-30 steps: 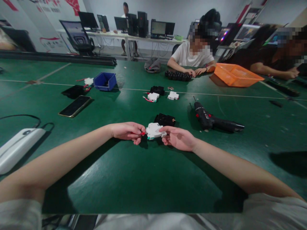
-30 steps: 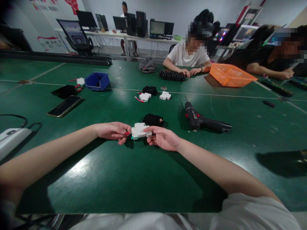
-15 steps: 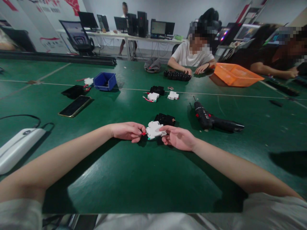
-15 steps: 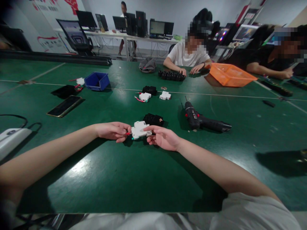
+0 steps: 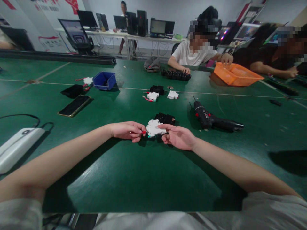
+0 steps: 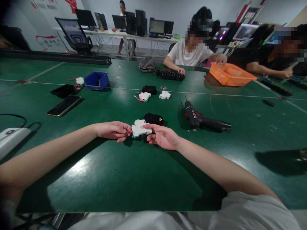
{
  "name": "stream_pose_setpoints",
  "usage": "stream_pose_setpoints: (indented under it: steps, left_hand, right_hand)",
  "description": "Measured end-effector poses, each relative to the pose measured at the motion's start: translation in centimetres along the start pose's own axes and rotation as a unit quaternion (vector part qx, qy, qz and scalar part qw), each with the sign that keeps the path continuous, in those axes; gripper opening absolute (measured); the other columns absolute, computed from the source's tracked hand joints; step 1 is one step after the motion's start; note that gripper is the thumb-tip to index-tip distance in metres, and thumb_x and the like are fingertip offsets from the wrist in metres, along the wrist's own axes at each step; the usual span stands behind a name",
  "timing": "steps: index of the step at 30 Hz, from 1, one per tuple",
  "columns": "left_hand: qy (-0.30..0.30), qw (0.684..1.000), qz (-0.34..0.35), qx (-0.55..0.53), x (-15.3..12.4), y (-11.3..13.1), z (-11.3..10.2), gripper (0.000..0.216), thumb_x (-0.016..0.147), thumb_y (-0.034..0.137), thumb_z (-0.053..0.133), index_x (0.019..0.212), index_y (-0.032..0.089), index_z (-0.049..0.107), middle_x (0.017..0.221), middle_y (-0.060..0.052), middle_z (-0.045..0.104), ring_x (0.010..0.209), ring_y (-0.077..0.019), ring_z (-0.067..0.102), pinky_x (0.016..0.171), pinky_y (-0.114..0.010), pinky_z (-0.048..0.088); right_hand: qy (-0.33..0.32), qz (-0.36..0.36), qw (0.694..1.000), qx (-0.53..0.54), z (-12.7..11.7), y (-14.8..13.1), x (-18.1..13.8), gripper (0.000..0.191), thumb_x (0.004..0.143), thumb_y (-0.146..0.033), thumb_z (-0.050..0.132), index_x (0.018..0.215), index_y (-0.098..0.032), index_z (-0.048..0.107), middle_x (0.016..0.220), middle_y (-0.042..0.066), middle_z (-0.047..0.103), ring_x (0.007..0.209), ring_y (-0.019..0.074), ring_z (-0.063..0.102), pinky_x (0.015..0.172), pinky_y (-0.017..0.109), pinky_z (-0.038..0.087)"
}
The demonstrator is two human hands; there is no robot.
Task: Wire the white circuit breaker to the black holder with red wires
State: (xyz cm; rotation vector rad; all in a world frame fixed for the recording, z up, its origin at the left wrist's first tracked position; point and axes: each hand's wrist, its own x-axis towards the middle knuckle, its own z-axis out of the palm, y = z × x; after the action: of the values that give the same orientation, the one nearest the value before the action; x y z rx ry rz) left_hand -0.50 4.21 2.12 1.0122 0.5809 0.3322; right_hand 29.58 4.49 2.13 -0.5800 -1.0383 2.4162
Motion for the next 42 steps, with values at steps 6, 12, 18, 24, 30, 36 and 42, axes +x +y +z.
stream_pose_setpoints:
  steps: [6, 12, 18, 24, 30, 36, 42]
  left_hand:
    - [0.005, 1.0, -0.002, 0.001, 0.0, 0.1, 0.2, 0.02, 0.085, 0.032, 0.073, 0.094, 0.016, 0.064, 0.049, 0.009, 0.032, 0.056, -0.0139, 0.055, 0.061, -0.023, 0.044]
    - [0.011, 1.0, -0.003, -0.006, 0.1, -0.1, -0.1, 0.017, 0.086, 0.03, 0.07, 0.093, 0.016, 0.062, 0.049, 0.009, 0.032, 0.054, -0.0145, 0.053, 0.06, -0.024, 0.044]
    - [0.012, 1.0, 0.003, -0.014, 0.1, -0.2, -0.2, 0.018, 0.087, 0.03, 0.07, 0.092, 0.016, 0.06, 0.05, 0.009, 0.034, 0.054, -0.0137, 0.053, 0.06, -0.024, 0.044]
    - [0.001, 1.0, -0.003, -0.015, 0.0, 0.0, 0.3, 0.021, 0.086, 0.03, 0.074, 0.094, 0.016, 0.059, 0.05, 0.009, 0.037, 0.061, -0.0148, 0.059, 0.066, -0.025, 0.047]
    - [-0.022, 1.0, 0.002, 0.003, 0.0, -0.3, 0.0, 0.024, 0.089, 0.032, 0.071, 0.1, 0.016, 0.056, 0.052, 0.009, 0.044, 0.067, -0.0158, 0.064, 0.074, -0.029, 0.051]
    - [-0.016, 0.995, 0.01, 0.102, -0.2, -0.2, 0.8, 0.028, 0.091, 0.039, 0.068, 0.098, 0.018, 0.051, 0.055, 0.008, 0.049, 0.066, -0.0146, 0.064, 0.071, -0.028, 0.051]
    - [0.077, 0.904, 0.057, 0.417, -1.6, 0.1, 3.7, 0.024, 0.096, 0.039, 0.057, 0.106, 0.018, 0.061, 0.079, -0.002, 0.068, 0.062, -0.0123, 0.062, 0.058, -0.023, 0.045]
  right_hand:
    - [0.0, 0.004, 1.0, 0.007, 0.0, -0.1, -0.1, 0.047, 0.086, -0.029, 0.062, 0.132, -0.016, 0.061, 0.101, 0.007, 0.069, 0.086, 0.0181, 0.065, 0.076, 0.03, 0.052]
    - [-0.005, 0.001, 1.0, 0.004, -0.1, -0.1, -0.1, 0.05, 0.085, -0.03, 0.062, 0.133, -0.017, 0.06, 0.097, 0.006, 0.069, 0.088, 0.0184, 0.065, 0.076, 0.03, 0.051]
    - [-0.01, -0.013, 1.0, -0.024, 0.0, 0.3, -0.1, 0.049, 0.083, -0.029, 0.066, 0.13, -0.019, 0.062, 0.097, 0.005, 0.069, 0.088, 0.0183, 0.065, 0.075, 0.03, 0.051]
    - [-0.009, -0.033, 0.997, -0.075, 0.1, 0.6, -0.1, 0.048, 0.083, -0.027, 0.066, 0.131, -0.02, 0.062, 0.098, 0.007, 0.071, 0.09, 0.0192, 0.066, 0.076, 0.031, 0.051]
    - [-0.017, -0.047, 0.989, -0.139, 0.3, 0.9, -0.3, 0.049, 0.087, -0.024, 0.067, 0.135, -0.019, 0.06, 0.096, 0.006, 0.071, 0.091, 0.018, 0.067, 0.08, 0.032, 0.053]
    - [-0.052, -0.108, 0.95, -0.287, 0.7, 1.1, -1.0, 0.049, 0.09, -0.025, 0.068, 0.139, -0.025, 0.06, 0.123, 0.009, 0.056, 0.092, 0.0166, 0.067, 0.078, 0.033, 0.056]
    - [-0.06, -0.165, 0.816, -0.55, 1.6, 0.4, -2.7, 0.046, 0.093, -0.016, 0.06, 0.136, -0.029, 0.063, 0.151, 0.01, 0.043, 0.078, 0.0093, 0.06, 0.072, 0.03, 0.056]
